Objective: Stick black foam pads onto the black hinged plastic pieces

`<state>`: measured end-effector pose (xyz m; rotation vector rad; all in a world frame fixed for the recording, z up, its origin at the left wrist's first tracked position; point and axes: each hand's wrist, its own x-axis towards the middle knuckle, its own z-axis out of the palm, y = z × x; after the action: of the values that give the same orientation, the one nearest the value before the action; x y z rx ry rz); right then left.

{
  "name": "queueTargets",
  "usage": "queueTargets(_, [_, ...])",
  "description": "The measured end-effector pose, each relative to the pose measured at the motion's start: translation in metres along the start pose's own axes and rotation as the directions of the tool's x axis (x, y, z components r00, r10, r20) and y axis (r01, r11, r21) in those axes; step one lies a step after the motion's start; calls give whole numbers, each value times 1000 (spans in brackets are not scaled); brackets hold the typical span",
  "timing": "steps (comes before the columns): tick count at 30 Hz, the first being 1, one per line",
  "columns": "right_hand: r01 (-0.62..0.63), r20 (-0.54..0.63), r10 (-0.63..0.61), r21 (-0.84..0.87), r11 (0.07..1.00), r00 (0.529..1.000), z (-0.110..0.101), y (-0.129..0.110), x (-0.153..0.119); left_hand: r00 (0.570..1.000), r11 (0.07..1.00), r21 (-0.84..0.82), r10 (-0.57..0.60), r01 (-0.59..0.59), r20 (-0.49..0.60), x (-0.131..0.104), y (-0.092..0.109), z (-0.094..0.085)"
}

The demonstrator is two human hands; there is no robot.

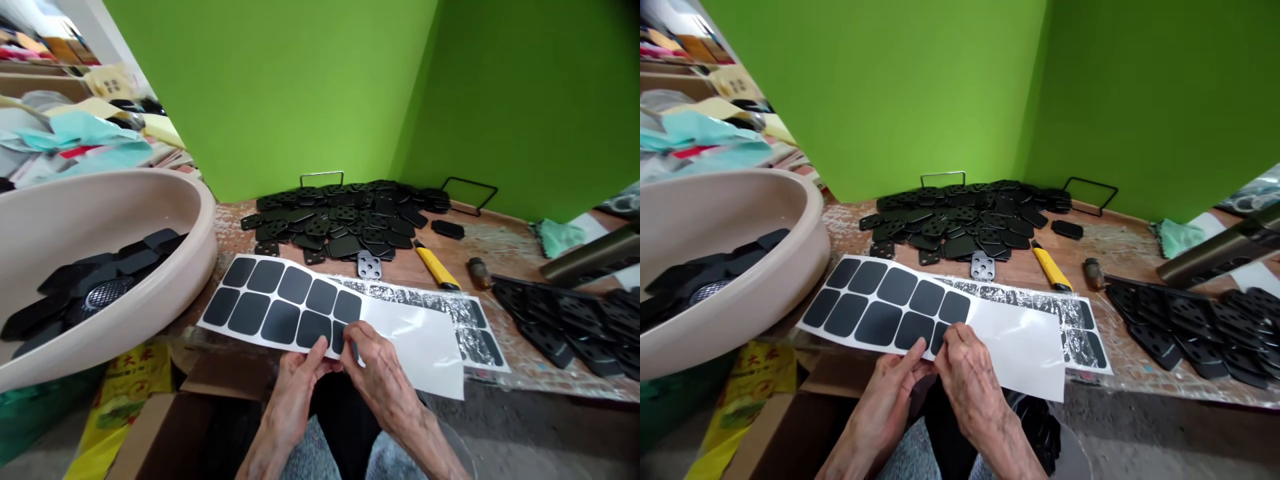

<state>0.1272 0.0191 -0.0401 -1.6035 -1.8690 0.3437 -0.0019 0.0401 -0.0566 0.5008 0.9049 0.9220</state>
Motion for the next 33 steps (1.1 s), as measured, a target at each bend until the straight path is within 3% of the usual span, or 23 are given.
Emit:
queueTargets(5, [-62,-28,62,-12,998,998,1,2,-4,999,998,68,1,-4,43,-2,1,3])
queueTargets(10, [11,-19,-9,92,996,1000,2,4,-9,1000,998,63,-3,1,23,-5,2,5])
queueTargets(14, [-178,36,174,228,957,984,-13,14,1,995,992,-87,-94,91,-26,1,0,10])
queueTargets(16, [-300,14,309,290,909,951,-28,28,5,988,983,-145,-129,116,-89,6,1,14])
queueTargets(18, [-409,-54,457,362,838,888,-44,45,7,980,982,-150,-136,114,-144,9,4,17])
queueTargets(20, [-472,-187,560,367,802,807,-59,57,5,979,982,-38,-188,186,-84,7,8,17])
queueTargets(22, [-450,-339,522,270,851,783,-65,58,0,931,911,232,-361,340,53,0,12,17])
queueTargets(24, [-322,-442,340,117,939,830,-58,47,-6,861,805,444,-493,394,128,-8,16,19])
queueTargets(25, [-223,-449,223,53,973,865,-50,39,-10,871,809,466,-469,358,145,-10,18,20])
queueTargets(27, [8,-394,-17,-25,1000,919,-30,21,-16,945,900,386,-283,203,164,-11,22,25])
queueTargets(29, [163,-325,-159,-17,987,932,-12,8,-20,984,957,285,-102,56,148,-7,26,29])
queueTargets(31, [143,-342,-125,30,989,931,-4,3,-22,993,961,274,-55,25,105,-2,28,32])
queueTargets(33, [-39,-376,94,151,988,922,-8,6,-20,993,950,311,-55,21,101,1,27,34])
